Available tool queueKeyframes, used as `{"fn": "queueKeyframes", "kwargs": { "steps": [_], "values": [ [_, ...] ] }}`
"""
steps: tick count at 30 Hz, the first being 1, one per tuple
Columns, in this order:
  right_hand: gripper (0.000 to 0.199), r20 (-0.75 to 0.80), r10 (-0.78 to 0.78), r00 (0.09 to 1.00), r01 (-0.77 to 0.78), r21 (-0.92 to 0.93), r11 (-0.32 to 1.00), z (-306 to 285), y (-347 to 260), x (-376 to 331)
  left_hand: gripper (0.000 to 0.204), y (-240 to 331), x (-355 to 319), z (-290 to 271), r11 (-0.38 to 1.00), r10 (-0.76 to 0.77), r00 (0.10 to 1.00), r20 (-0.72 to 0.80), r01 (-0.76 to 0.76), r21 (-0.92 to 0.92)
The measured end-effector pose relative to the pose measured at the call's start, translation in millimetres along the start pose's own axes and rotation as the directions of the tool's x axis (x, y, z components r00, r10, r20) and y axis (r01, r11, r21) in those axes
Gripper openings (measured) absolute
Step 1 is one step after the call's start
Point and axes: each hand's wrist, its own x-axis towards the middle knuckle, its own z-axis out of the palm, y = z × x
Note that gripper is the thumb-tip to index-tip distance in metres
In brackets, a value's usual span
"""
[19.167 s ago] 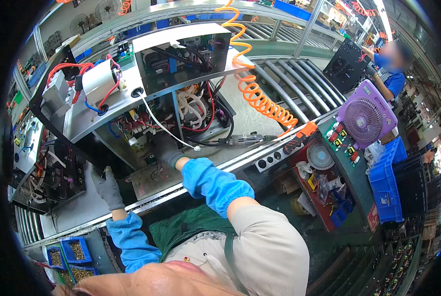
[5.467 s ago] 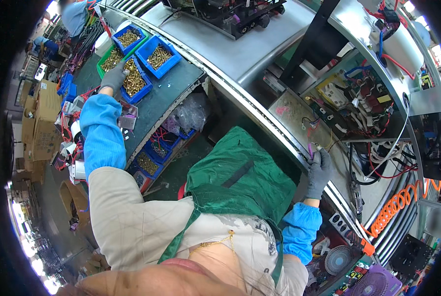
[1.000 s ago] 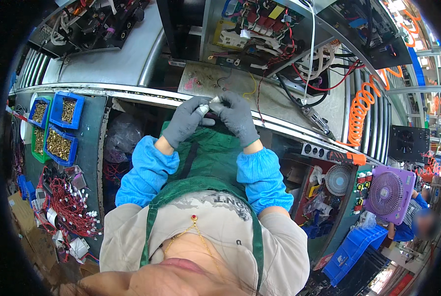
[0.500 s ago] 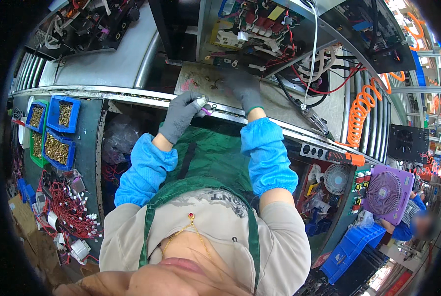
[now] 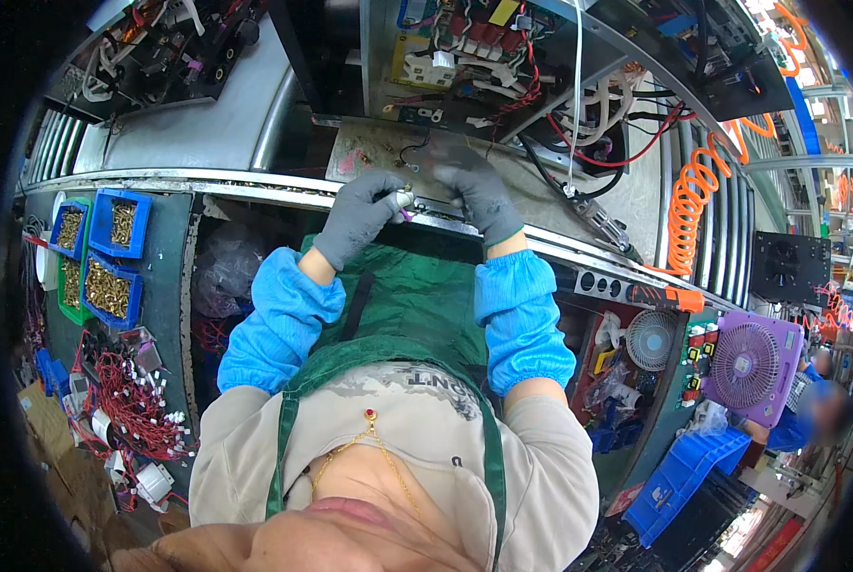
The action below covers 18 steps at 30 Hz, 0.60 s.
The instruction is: Connecting wires to a circuit board and securing the assembly with an electric screwdriver.
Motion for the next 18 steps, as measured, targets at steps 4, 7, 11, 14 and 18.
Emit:
{"fn": "queueKeyframes", "kwargs": {
  "steps": [4, 7, 11, 14, 18],
  "values": [
    [0.025, 0.063, -0.106, 0.992, 0.100, 0.090, 0.991, -4.2, -1.7, -1.4, 0.020, -0.9, 6.6, 1.2, 0.963, 0.194, 0.981, 0.009, -0.192, 0.187],
    [0.025, 0.080, -0.063, 0.995, 0.053, 0.118, 0.992, -2.8, -2.1, -0.9, 0.020, 7.8, 4.4, 3.9, 0.997, 0.030, 0.999, 0.017, -0.031, 0.067],
    [0.021, -0.055, -0.175, 0.983, 0.172, -0.060, 0.983, 12.3, -1.9, -2.2, 0.019, 5.5, 11.3, 6.8, 0.969, 0.166, 0.986, -0.010, -0.161, 0.187],
    [0.019, -0.074, -0.173, 0.982, 0.176, 0.033, 0.984, 13.8, 7.5, 4.2, 0.018, 14.1, 11.8, 7.2, 0.992, 0.069, 0.997, -0.033, -0.065, 0.113],
    [0.021, -0.061, -0.223, 0.973, 0.229, 0.119, 0.966, 14.5, 15.3, 11.4, 0.019, 13.4, 13.6, 8.4, 0.998, 0.059, 0.993, -0.106, -0.059, -0.001]
  ]
}}
